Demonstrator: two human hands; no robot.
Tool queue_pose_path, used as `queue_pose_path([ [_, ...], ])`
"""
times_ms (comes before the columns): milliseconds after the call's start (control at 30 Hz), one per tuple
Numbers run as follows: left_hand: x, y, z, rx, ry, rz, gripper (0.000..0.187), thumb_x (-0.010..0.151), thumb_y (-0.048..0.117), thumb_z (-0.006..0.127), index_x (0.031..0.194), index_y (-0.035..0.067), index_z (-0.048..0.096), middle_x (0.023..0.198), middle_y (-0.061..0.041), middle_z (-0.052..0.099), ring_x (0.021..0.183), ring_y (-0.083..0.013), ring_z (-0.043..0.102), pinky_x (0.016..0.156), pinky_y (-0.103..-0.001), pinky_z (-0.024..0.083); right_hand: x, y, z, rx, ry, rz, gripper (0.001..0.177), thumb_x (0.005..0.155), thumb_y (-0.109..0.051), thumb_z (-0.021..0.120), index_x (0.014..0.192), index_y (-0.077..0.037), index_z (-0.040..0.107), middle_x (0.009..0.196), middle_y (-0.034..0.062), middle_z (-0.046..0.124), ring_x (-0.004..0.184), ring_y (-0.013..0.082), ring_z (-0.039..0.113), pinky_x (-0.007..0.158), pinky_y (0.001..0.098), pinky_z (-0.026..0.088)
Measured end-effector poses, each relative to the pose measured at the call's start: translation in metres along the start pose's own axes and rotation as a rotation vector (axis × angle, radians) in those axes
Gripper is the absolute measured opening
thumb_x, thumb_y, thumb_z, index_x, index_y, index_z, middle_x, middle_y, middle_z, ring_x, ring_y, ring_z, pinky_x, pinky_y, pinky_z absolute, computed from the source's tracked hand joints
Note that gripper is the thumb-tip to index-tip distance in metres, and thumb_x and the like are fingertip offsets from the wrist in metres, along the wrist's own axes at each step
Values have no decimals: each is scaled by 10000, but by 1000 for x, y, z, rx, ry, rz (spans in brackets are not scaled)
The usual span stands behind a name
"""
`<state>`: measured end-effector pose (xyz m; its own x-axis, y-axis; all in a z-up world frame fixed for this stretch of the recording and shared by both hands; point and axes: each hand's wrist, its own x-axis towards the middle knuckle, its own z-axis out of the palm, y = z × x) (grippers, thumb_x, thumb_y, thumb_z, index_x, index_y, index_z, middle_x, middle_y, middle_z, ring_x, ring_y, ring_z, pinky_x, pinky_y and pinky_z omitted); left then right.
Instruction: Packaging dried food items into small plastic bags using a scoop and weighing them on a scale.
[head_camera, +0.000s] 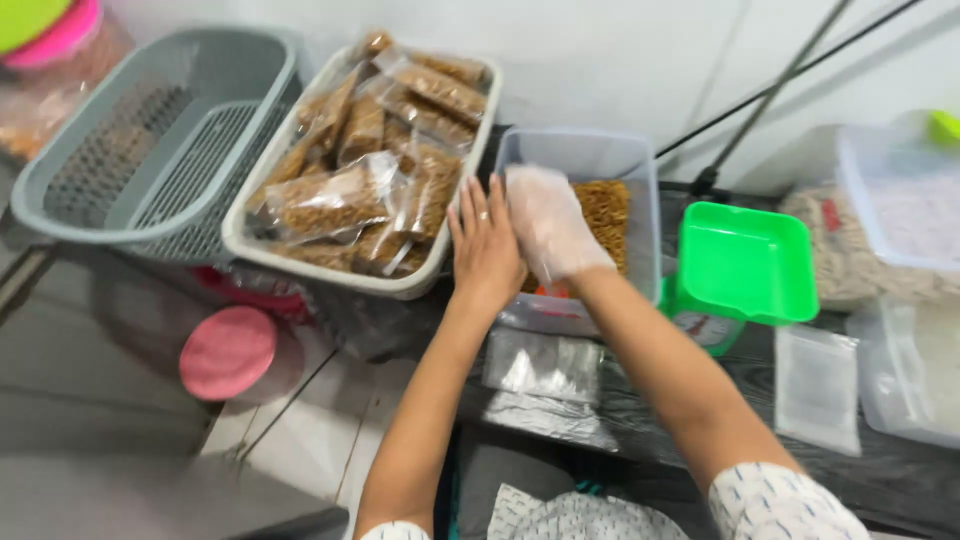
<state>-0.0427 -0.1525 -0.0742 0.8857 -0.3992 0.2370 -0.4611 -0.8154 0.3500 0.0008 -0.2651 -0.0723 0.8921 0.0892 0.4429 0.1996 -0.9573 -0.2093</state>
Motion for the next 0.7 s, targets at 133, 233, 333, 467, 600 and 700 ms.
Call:
queue_pose_path([
  [133, -9, -6, 52, -43, 1, 74, 920, 778, -38, 623, 1600, -66, 211, 1633, -373, 203, 1551, -479, 150, 1245, -620, 94, -58, 30, 3, -108, -156, 254, 379, 954, -527, 568, 1023, -165, 656, 861, 96, 699, 889, 334, 754, 752, 475, 631],
  [233, -9, -12, 87, -8, 70, 108, 724, 865, 86, 605, 1541, -38, 377, 1580, -365, 335, 1517, -473, 286, 1233, -601, 183, -102, 41, 14, -242, -169, 171, 473, 942, -550, 553, 946, -95, 681, 874, 115, 690, 950, 356, 718, 789, 477, 607],
  [333, 4, -20, 100, 22, 98, 88, 649, 937, 230, 590, 1513, -29, 440, 1561, -380, 353, 1501, -498, 302, 1220, -613, 204, -115, 49, 24, -175, 194, 59, 533, 986, -549, 533, 711, -97, 602, 577, 157, 569, 672, 408, 689, 592, 524, 554],
  [467, 25, -35, 109, 62, 56, 66, 652, 974, 352, 548, 1522, 14, 443, 1562, -369, 364, 1515, -484, 286, 1219, -641, 168, -114, 35, 15, -269, 257, 184, 479, 940, -582, 524, 721, -163, 599, 547, 74, 579, 577, 343, 689, 525, 471, 566],
  [600, 21, -13, 82, 162, -55, -52, 646, 950, 391, 535, 1488, 36, 487, 1599, -304, 372, 1573, -398, 199, 1251, -608, 48, -120, 37, 17, -298, 372, 267, 534, 915, -615, 524, 663, -151, 602, 506, 66, 558, 517, 349, 677, 466, 457, 548],
  [700, 18, -5, 68, 177, -102, -85, 711, 920, 405, 573, 1524, 51, 451, 1626, -283, 342, 1585, -370, 175, 1256, -599, 35, -123, 43, 18, -466, 453, 45, 432, 949, -519, 541, 673, -188, 562, 512, 58, 484, 503, 314, 628, 481, 400, 520],
])
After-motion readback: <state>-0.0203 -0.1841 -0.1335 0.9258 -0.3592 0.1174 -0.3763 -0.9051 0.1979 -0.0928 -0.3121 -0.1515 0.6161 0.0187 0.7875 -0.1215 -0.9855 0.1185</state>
